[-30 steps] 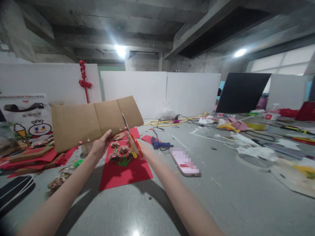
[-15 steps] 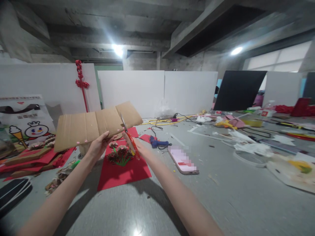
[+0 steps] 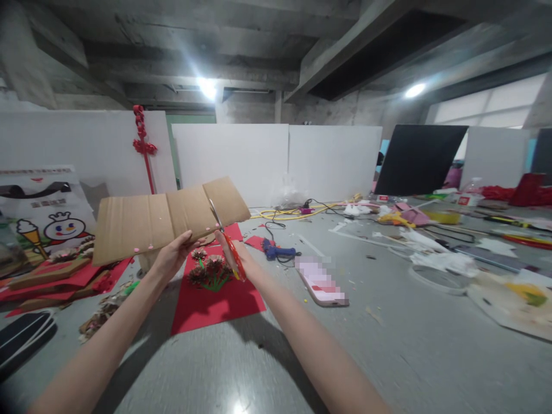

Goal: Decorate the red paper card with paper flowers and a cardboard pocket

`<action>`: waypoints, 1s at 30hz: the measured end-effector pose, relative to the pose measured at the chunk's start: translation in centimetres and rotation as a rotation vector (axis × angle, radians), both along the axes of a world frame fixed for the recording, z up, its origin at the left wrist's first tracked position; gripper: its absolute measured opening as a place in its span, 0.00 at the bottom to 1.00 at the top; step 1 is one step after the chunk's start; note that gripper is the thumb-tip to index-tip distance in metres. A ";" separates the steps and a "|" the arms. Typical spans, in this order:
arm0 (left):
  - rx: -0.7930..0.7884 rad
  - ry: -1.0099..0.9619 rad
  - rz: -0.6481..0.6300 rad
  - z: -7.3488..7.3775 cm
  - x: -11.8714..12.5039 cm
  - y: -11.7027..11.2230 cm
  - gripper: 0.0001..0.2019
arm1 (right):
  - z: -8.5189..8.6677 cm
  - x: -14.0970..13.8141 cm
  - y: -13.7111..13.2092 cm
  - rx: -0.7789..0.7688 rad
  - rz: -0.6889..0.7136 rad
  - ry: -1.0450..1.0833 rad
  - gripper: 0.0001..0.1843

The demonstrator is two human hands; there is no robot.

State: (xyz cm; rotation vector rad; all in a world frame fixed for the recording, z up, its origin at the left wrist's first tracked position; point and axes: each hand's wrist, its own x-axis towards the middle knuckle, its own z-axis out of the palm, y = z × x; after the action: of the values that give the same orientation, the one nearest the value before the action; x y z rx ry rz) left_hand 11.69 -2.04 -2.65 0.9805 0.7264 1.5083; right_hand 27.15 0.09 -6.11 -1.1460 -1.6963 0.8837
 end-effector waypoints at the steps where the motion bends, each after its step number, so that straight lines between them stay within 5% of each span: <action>1: -0.003 0.008 0.004 0.0 0.0 -0.1 0.14 | 0.0 0.1 -0.1 0.019 0.018 -0.008 0.29; 14: -0.009 0.040 -0.001 -0.4 -0.3 0.4 0.12 | 0.7 -0.2 -1.2 0.058 -0.056 -0.150 0.30; 23: 0.007 0.087 -0.013 0.1 -0.4 0.2 0.10 | 1.3 -0.2 -1.4 0.109 -0.272 -0.343 0.32; 30: 0.008 0.067 0.035 0.8 -0.2 -0.1 0.10 | 0.9 -0.2 -0.9 0.093 -0.118 -0.173 0.28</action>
State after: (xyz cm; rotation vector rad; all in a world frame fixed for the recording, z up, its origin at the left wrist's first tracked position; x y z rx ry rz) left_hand 11.46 -2.16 -1.86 1.0330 0.7890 1.5157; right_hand 26.93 -0.82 -5.24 -1.2753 -1.7684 0.6423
